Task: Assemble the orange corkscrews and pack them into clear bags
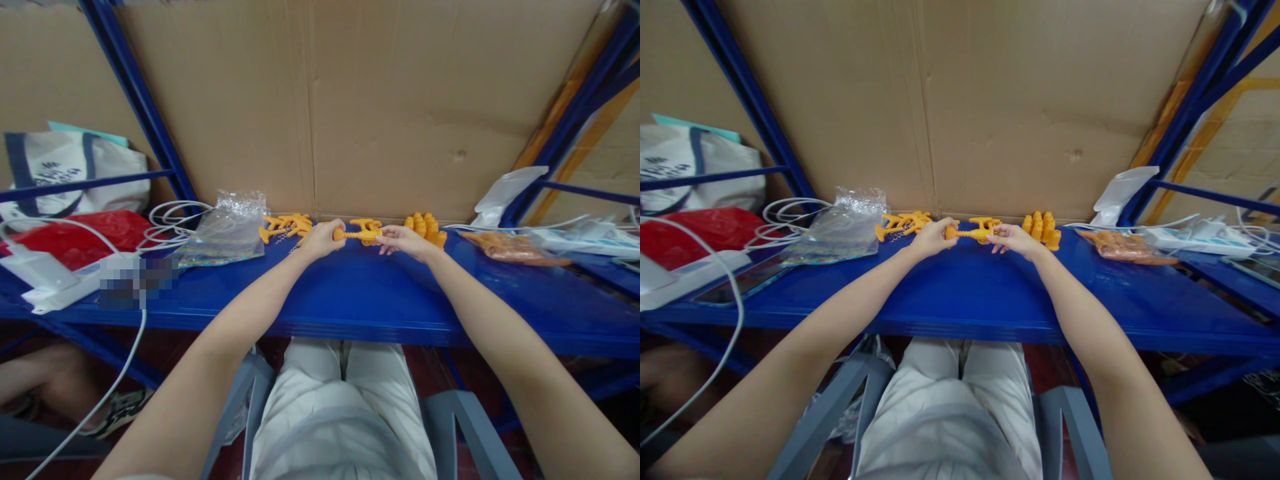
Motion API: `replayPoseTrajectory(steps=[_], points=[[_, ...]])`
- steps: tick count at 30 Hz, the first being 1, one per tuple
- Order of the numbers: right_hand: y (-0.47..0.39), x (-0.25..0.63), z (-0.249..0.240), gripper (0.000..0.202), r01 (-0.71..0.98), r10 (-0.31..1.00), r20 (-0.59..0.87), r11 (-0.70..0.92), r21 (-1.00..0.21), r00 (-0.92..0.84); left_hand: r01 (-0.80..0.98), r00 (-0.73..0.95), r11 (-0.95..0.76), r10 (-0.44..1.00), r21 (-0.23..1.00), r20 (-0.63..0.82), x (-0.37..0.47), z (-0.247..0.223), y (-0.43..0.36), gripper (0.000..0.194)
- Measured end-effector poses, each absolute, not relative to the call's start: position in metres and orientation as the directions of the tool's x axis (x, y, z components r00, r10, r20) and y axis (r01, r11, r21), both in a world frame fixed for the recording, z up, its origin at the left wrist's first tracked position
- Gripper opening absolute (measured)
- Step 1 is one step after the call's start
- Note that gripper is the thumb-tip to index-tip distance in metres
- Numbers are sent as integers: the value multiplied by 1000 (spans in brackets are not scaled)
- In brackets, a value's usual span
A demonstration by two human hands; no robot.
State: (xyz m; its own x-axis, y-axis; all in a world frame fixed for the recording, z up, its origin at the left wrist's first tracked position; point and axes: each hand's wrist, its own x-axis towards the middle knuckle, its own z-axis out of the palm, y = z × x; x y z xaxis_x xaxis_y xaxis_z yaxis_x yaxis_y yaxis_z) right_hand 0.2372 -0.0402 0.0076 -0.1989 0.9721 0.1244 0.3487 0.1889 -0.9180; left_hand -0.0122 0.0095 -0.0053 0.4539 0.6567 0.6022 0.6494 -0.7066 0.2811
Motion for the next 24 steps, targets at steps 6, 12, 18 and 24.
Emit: replayPoseTrajectory(steps=[6, 12, 18, 24], points=[[-40, 236, 8, 24, 339, 976, 126, 180, -923, -176, 630, 456, -709, 667, 316, 589, -12, -7, 13, 22], [-41, 236, 7, 26, 332, 979, 124, 172, -927, -160, 625, 455, -711, 667, 322, 590, -13, -8, 16, 20], [-36, 236, 3, 29, 335, 973, 192, 224, -915, -126, 652, 456, -692, 685, 310, 568, -12, -9, 17, 23], [-33, 233, 2, 26, 330, 963, 232, 265, -906, -135, 694, 442, -657, 712, 294, 546, -11, -7, 16, 25]])
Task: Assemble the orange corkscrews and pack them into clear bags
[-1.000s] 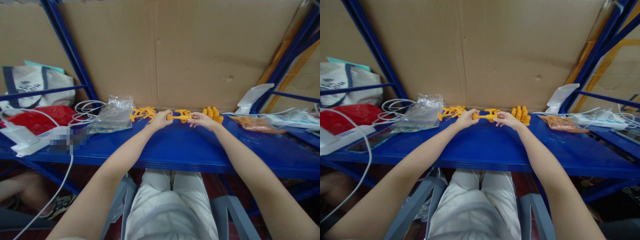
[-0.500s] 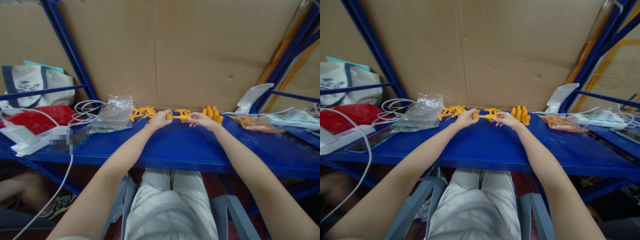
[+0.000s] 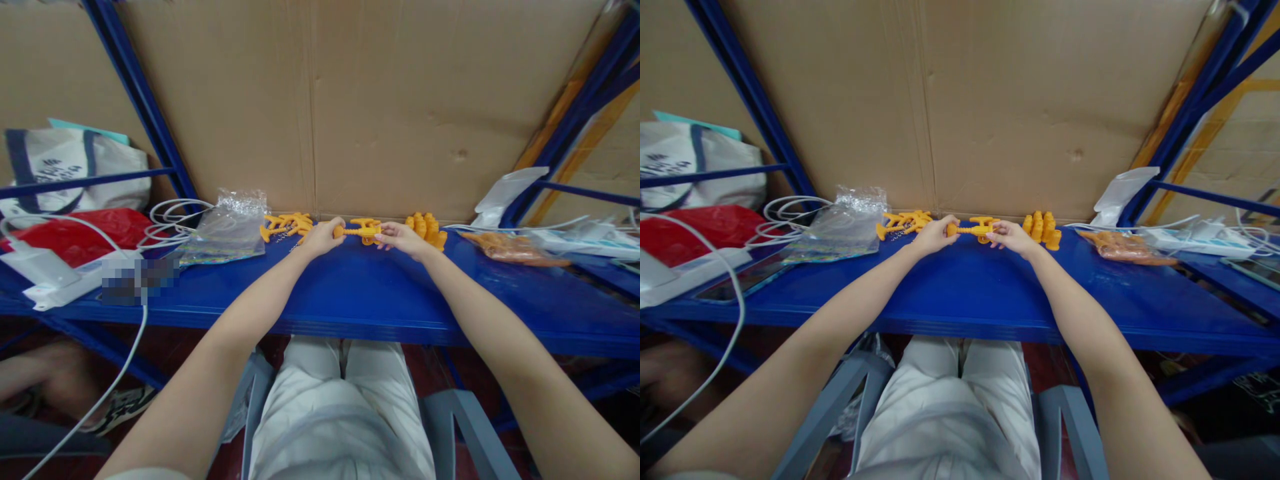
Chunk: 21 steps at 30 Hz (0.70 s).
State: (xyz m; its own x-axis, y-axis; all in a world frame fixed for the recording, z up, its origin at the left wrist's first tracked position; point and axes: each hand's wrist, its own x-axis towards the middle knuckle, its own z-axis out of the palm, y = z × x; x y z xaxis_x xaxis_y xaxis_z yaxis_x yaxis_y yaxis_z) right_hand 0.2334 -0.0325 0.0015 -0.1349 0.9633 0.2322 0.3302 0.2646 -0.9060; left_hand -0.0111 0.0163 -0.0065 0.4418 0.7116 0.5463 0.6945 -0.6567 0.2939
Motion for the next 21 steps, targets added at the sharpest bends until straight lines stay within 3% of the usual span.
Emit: replayPoseTrajectory(steps=[4, 9, 11, 14, 19, 21], points=[[-28, 233, -1, 27, 340, 961, 245, 276, -899, -131, 729, 435, -627, 735, 275, 520, -10, -3, 12, 27], [-13, 243, -9, 34, 413, 905, 419, 408, -814, -68, 707, 420, -639, 723, 302, 548, -16, -3, 13, 57], [-8, 249, -12, 36, 520, 834, 551, 479, -707, -20, 709, 413, -639, 720, 300, 558, -21, -6, 18, 62], [-6, 252, -13, 40, 708, 724, 689, 498, -501, -22, 757, 459, -622, 724, 199, 515, -26, -13, 28, 55], [-16, 238, -12, 40, 873, 646, 747, 445, -200, -158, 847, 509, -528, 839, 64, 195, -22, -21, 35, 49], [-20, 228, -12, 40, 904, 647, 727, 418, -87, -229, 863, 495, -503, 859, 41, 130, -19, -21, 35, 50]])
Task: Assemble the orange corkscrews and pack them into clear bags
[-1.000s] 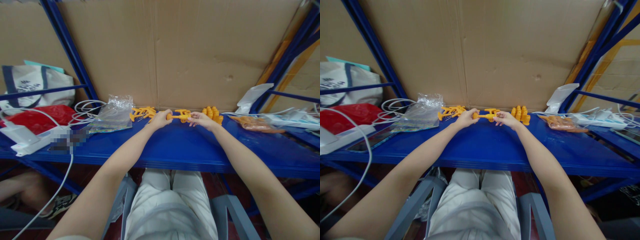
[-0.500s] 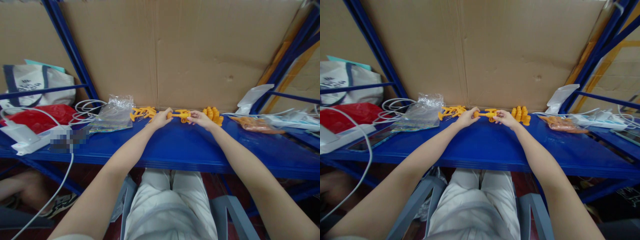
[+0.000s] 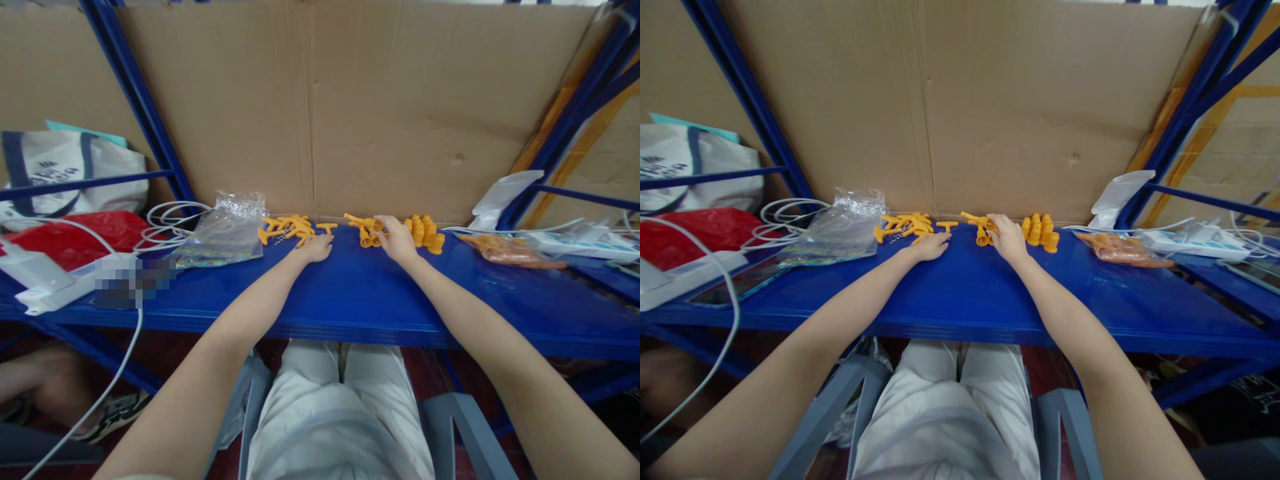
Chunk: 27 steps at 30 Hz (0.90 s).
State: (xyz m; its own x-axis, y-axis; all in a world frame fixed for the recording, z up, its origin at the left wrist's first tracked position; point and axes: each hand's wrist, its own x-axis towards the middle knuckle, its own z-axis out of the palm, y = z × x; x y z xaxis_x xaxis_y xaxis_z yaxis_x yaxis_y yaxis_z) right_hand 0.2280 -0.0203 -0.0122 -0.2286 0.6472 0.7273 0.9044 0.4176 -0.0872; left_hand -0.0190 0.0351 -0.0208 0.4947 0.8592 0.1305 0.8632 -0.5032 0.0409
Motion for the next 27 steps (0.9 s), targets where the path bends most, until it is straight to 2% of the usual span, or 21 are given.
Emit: replayPoseTrajectory(steps=[6, 11, 17, 27], points=[[-27, 210, -15, 44, 916, 697, 595, 322, 238, -400, 856, 511, -517, 840, -12, 184, -18, -18, 34, 47], [-26, 208, -17, 47, 862, 682, 531, 351, 366, -503, 821, 556, -571, 791, -17, 256, -14, -15, 30, 44], [-30, 201, -15, 48, 842, 704, 470, 383, 380, -532, 794, 574, -606, 771, 43, 277, -4, -8, 15, 37], [-32, 195, -15, 48, 884, 771, 434, 390, 258, -467, 688, 648, -716, 680, 120, 342, 2, -3, 2, 34]])
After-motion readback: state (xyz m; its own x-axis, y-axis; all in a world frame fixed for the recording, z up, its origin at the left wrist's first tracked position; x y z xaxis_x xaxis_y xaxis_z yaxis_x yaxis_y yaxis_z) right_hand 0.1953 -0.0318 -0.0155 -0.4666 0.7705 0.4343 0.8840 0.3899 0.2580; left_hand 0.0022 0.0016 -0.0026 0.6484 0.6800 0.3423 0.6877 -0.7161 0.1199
